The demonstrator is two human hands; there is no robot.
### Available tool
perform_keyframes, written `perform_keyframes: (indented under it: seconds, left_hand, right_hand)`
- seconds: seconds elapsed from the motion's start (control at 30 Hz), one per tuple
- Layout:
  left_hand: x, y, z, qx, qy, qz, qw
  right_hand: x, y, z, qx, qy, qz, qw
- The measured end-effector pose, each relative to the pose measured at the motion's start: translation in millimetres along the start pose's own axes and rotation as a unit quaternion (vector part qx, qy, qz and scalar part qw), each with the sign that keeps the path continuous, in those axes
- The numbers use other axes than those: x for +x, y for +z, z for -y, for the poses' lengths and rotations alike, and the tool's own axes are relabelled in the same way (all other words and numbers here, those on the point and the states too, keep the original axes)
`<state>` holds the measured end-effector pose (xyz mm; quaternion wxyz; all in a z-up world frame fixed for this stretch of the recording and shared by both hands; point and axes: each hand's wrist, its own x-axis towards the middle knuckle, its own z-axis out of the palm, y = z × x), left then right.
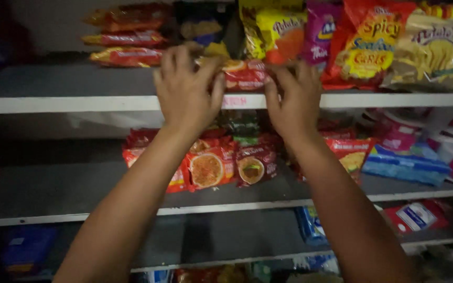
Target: Organizing and stacking various packets of instant noodles on pantry shelves.
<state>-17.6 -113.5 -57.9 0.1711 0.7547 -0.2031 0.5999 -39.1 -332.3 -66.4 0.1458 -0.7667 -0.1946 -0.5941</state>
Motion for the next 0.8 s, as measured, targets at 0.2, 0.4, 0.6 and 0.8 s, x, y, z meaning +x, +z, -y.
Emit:
perform_keyframes:
  seconds: [0.2, 0.4, 0.6, 0.8]
  left_hand:
    - [-49.9, 9.2, -68.0, -0.171, 0.123, -0.071, 0.975]
    - [-114.4, 78.8, -148.9, -0.335, 0.065, 0.065, 0.938]
    - [-165.9, 147.4, -197.4, -0.384, -0.062, 0.144, 0.910]
    - [-212.3, 208.2, -217.8, -0.386, -0.144, 0.178, 0.894]
  right_hand:
    - [-54.4, -26.6, -10.9, -0.004, -0.021, -0.067, 0.998]
    - [-127.3, -47.5, -53.8, -0.016, 0.074, -0.052, 0.996]
    - [-207.5, -54.3, -122.7, -0.038, 0.176, -0.028, 0.983]
    - [-257.5, -49.8, -169.7, -0.050, 0.257, -0.010, 0.965]
